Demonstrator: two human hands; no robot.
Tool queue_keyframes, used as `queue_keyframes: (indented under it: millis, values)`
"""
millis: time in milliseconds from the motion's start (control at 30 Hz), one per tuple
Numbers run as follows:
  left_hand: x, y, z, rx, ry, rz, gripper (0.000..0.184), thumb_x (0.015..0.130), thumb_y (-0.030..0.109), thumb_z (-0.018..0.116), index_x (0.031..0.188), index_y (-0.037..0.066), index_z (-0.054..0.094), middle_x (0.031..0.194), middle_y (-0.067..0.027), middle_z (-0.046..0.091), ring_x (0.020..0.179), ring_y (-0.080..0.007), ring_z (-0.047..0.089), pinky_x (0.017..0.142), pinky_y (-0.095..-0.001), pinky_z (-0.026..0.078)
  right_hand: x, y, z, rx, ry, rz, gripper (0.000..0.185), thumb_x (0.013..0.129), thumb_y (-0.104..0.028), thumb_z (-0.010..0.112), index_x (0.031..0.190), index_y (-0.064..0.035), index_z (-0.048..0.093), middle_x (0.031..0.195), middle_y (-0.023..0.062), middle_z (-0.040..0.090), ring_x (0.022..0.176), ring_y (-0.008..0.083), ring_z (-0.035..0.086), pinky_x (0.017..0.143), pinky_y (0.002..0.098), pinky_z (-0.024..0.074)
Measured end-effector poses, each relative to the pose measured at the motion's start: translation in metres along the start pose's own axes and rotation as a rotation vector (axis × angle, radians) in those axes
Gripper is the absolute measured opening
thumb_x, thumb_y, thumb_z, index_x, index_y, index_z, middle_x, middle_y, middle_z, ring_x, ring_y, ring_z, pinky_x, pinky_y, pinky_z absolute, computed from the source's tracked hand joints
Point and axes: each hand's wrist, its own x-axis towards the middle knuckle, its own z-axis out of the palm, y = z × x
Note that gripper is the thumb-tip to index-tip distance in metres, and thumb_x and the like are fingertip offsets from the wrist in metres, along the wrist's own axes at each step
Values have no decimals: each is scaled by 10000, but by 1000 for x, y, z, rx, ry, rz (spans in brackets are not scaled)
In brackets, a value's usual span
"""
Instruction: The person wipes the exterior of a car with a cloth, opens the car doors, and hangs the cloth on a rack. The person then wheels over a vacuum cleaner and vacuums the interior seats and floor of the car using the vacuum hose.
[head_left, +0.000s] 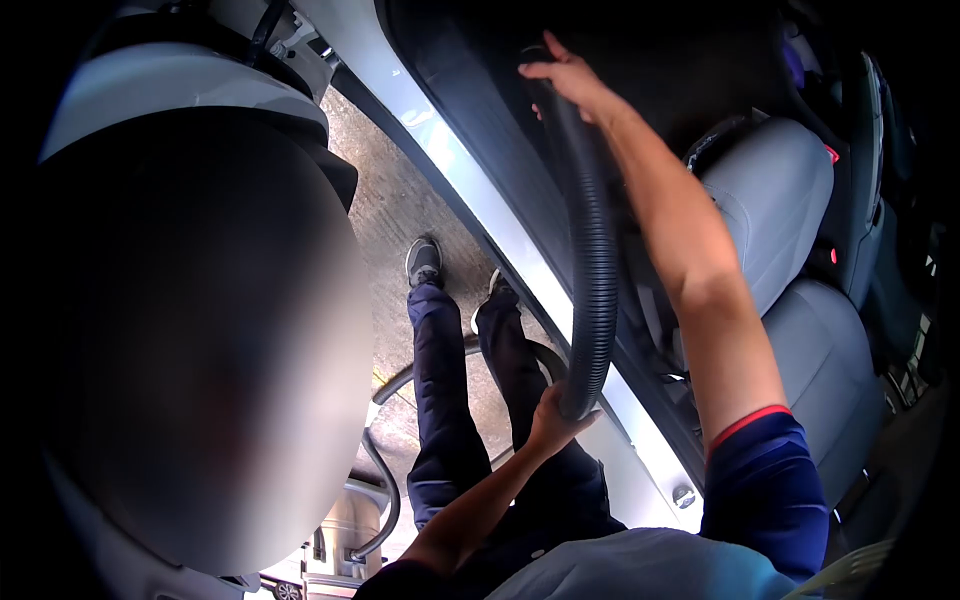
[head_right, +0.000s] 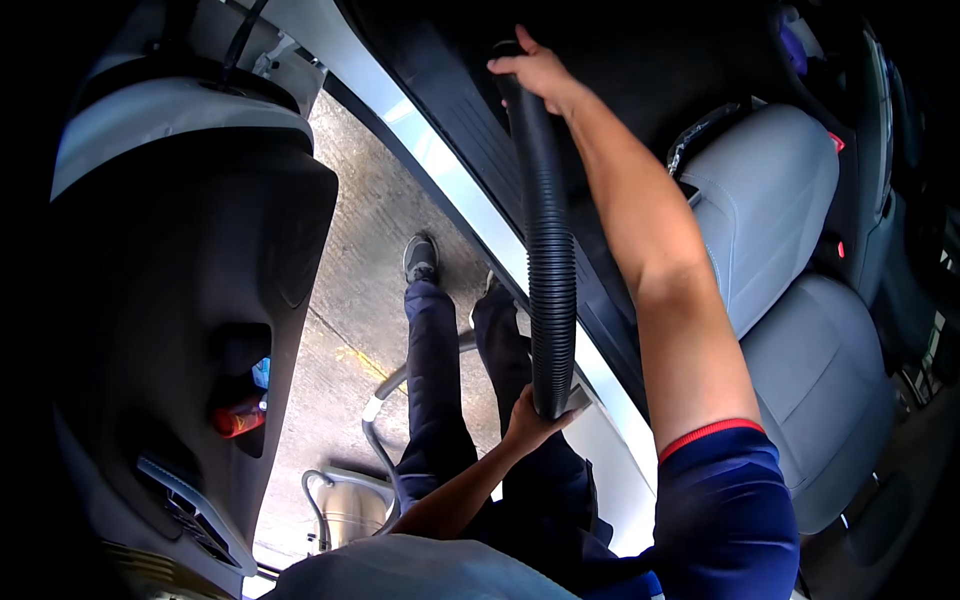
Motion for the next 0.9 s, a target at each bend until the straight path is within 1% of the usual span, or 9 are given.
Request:
queue_keyframes:
  millis: [167, 333, 467, 600, 667, 767, 800, 867, 900]
  values:
    - [-21, -22, 20, -15, -88, 128, 604, 696, 328, 860, 1134, 36, 564, 981, -128, 663, 900, -237, 674, 801, -347, 525, -48, -35, -45, -305, -164, -5, 805, 759, -181, 729, 1479, -193, 368, 1050, 140, 655, 660, 177, 642, 551, 289, 562]
    - [-2, 8, 8, -12, -20, 65, 583, 711, 349, 842, 1118, 40, 562, 990, -127, 647, 884, -271, 665, 777, -350, 527, -38, -47, -57, -117, 65, -43, 839, 760, -224, 754, 1478, -100, 338, 1016, 214, 656, 516, 182, 620, 456, 285, 547]
    - [-23, -22, 17, -31, -62, 112, 594, 695, 338, 856, 1119, 43, 562, 1020, -123, 624, 920, -261, 653, 802, -345, 520, -52, 17, -15, -131, -52, -44, 762, 798, -204, 724, 1463, -84, 372, 1190, 204, 598, 672, 177, 634, 613, 307, 569]
    - [-29, -27, 17, -53, -89, 53, 619, 676, 342, 871, 1117, 34, 566, 1038, -128, 616, 948, -239, 646, 807, -344, 517, -85, -27, -58, 19, -15, -51, 733, 828, -199, 700, 1461, -59, 358, 940, 146, 657, 593, 178, 633, 516, 275, 552]
    - [-11, -15, 13, 38, 5, 83, 641, 695, 351, 855, 1137, 20, 532, 1025, -132, 615, 928, -248, 646, 782, -351, 520, -61, -33, -77, 216, 212, -319, 595, 849, -205, 690, 1368, -28, 458, 899, 151, 652, 541, 189, 626, 486, 288, 552]
    - [26, 5, 0, -50, 131, 75, 660, 730, 352, 825, 1192, 27, 483, 1002, -134, 616, 931, -276, 640, 790, -369, 516, 7, -65, -68, 418, 227, -596, 414, 879, -204, 663, 1226, -41, 506, 781, 133, 637, 561, 208, 614, 517, 319, 550]
    - [41, 6, -6, -110, 106, 35, 652, 737, 349, 821, 1190, 25, 482, 993, -135, 618, 928, -271, 641, 789, -366, 515, 45, -73, -56, 261, 163, -180, 692, 854, -209, 703, 1467, -254, 383, 718, 69, 594, 506, 211, 557, 484, 358, 511]
    - [60, 13, -19, -235, 45, -56, 635, 751, 342, 812, 1188, 20, 481, 975, -137, 621, 923, -262, 643, 787, -361, 513, 103, -50, -63, 35, -30, 110, 664, 884, -241, 666, 1475, -240, 364, 695, 91, 586, 505, 229, 564, 469, 387, 507]
    - [60, 24, -24, -180, -9, 10, 601, 771, 332, 799, 1175, 15, 488, 958, -141, 626, 911, -248, 644, 782, -354, 510, 58, -70, -44, -41, 60, 99, 388, 877, -238, 670, 1189, -56, 527, 755, 122, 628, 560, 204, 614, 498, 324, 547]
